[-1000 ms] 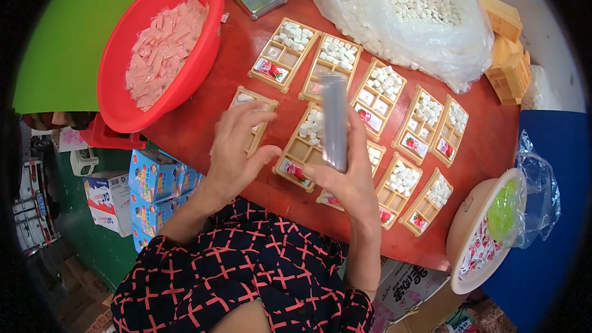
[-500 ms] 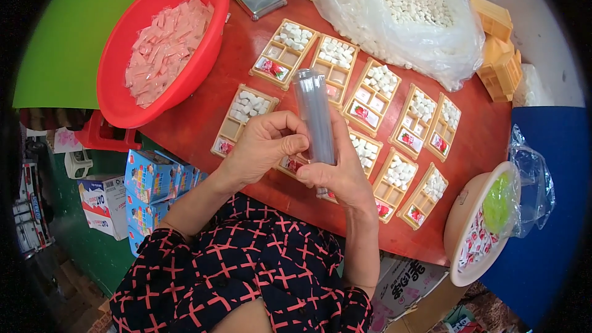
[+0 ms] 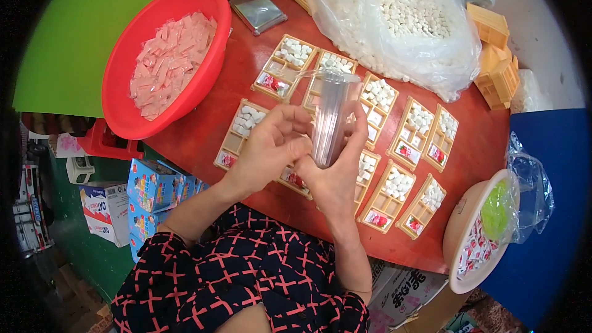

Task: Packaging small blocks into plastic trays and wrapping them with printed paper sleeves.

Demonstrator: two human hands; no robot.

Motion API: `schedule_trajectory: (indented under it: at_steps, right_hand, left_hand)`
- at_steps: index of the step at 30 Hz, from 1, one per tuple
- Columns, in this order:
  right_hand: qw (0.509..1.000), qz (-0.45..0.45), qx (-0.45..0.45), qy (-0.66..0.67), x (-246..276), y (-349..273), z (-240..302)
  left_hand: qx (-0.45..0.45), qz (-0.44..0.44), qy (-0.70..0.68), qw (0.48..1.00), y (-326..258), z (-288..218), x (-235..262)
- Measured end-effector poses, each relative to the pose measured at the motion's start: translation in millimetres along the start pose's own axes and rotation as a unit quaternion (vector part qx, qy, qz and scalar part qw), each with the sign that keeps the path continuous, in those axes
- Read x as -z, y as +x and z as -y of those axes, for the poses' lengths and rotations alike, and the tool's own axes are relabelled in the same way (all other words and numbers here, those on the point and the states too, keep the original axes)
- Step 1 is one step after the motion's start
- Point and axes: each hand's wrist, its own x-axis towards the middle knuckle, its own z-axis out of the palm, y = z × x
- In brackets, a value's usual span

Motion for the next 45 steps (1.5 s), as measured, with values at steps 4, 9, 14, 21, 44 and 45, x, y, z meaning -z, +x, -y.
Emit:
schedule_trajectory:
  at_steps: [4, 9, 14, 21, 44, 45]
  right_hand:
    - [0.995, -0.066, 0.051, -0.045, 19.6, 8.5, -8.7]
    - [0.996, -0.087, -0.013, 0.003, 45.0, 4.6, -6.1]
    - [0.994, -0.090, -0.056, 0.021, 60.3, -4.8, -12.1]
    - [0.994, -0.079, -0.066, 0.033, 69.9, -8.3, -10.7]
    - [0.956, 0.106, -0.097, 0.256, 68.3, -25.8, -18.5]
    - [0.938, 0.090, -0.122, 0.312, 68.6, -27.7, -16.4]
  left_hand:
    - [-0.011, -0.096, 0.058, 0.994, 52.2, -17.7, 26.7]
    - [-0.073, -0.121, 0.267, 0.953, 108.6, 3.9, 78.1]
    - [-0.059, -0.191, 0.490, 0.848, 121.6, 24.5, 87.4]
    - [-0.055, -0.164, 0.629, 0.758, 110.2, 28.0, 72.1]
    - [0.075, 0.177, -0.043, 0.980, 11.9, 6.3, -36.5]
    - [0.075, 0.177, -0.043, 0.980, 12.4, 7.7, -33.8]
